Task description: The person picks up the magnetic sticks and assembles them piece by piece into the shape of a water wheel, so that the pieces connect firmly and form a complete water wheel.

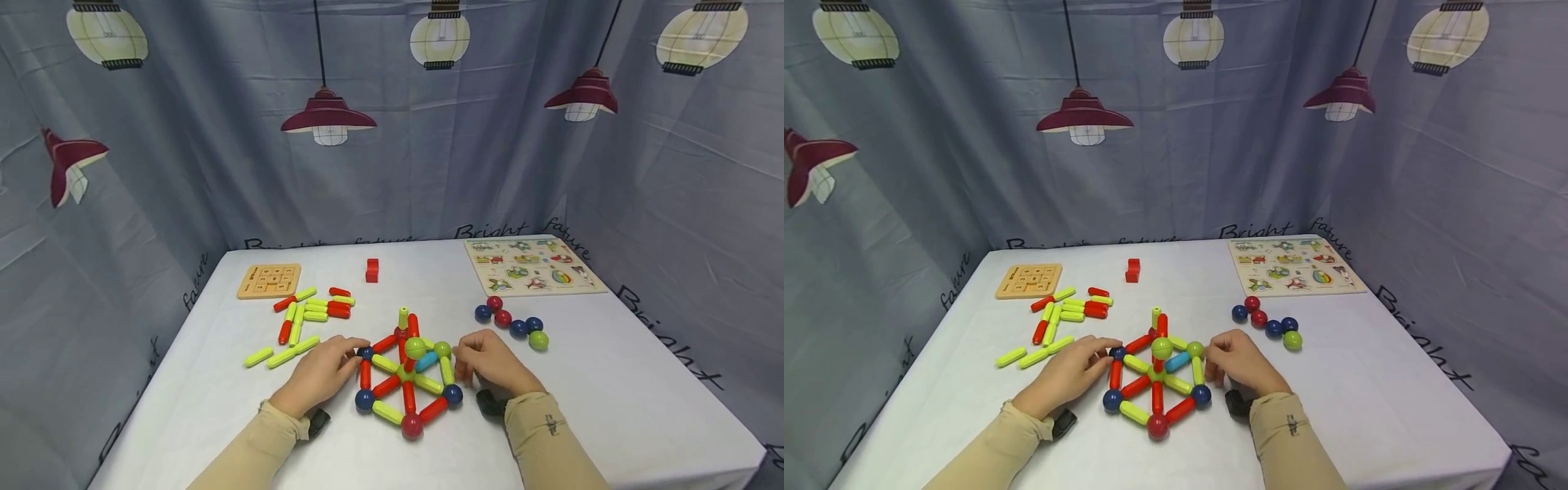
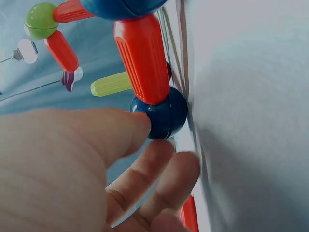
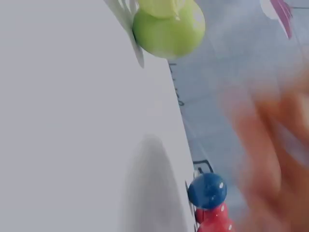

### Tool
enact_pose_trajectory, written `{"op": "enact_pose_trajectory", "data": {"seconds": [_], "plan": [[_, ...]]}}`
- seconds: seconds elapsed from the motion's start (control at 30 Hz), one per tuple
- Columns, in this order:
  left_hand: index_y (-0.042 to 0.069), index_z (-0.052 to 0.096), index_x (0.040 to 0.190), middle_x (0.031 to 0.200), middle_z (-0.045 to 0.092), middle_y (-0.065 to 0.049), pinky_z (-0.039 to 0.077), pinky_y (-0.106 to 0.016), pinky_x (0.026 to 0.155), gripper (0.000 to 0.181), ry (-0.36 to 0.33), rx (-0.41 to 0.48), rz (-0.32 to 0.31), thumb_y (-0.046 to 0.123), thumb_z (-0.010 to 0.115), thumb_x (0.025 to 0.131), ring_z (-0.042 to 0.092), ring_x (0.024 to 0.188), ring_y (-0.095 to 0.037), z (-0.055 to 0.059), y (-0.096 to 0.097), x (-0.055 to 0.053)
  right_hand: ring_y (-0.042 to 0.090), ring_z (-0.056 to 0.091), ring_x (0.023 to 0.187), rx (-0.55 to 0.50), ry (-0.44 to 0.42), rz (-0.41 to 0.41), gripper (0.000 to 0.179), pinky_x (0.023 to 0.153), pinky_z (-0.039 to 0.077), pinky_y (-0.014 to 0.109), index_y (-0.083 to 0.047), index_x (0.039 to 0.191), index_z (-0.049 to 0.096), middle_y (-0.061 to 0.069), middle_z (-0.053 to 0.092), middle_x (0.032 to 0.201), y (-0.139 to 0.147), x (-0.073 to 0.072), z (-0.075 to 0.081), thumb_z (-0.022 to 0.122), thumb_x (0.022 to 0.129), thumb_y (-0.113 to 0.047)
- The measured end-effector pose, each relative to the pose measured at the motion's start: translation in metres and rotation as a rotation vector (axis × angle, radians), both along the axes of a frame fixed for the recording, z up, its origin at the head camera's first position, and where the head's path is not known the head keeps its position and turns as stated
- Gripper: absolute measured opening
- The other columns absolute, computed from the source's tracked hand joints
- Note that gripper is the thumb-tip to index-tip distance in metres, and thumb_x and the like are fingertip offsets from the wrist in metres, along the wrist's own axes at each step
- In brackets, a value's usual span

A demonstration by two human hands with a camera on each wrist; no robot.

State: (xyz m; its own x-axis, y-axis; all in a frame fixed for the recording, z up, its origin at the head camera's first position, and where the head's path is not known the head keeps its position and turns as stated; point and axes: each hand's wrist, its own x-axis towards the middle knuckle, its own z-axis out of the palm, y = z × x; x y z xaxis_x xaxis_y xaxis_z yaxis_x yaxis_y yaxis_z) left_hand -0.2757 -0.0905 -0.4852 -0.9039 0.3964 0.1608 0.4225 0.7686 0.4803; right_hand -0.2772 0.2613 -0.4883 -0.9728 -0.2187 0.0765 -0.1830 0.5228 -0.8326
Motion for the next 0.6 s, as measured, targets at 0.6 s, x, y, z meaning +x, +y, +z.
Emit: {"op": "enact_pose_trajectory", "data": {"seconds": [0.6], "plan": [[0.032,0.068,0.131,0.097,0.058,0.012,0.047,-0.023,0.063,0.034,-0.010,0.018,-0.008,0.027,0.072,0.097,0.053,0.074,-0.006,-0.003,-0.001,-0.001,0.052,0.057,0.118,0.430,0.072,-0.788,0.038,0.092,0.048,0.064,0.000,0.127,0.065,0.028,0.055,0.132,0.033,-0.004,0.002,0.064,0.091,-0.010]]}}
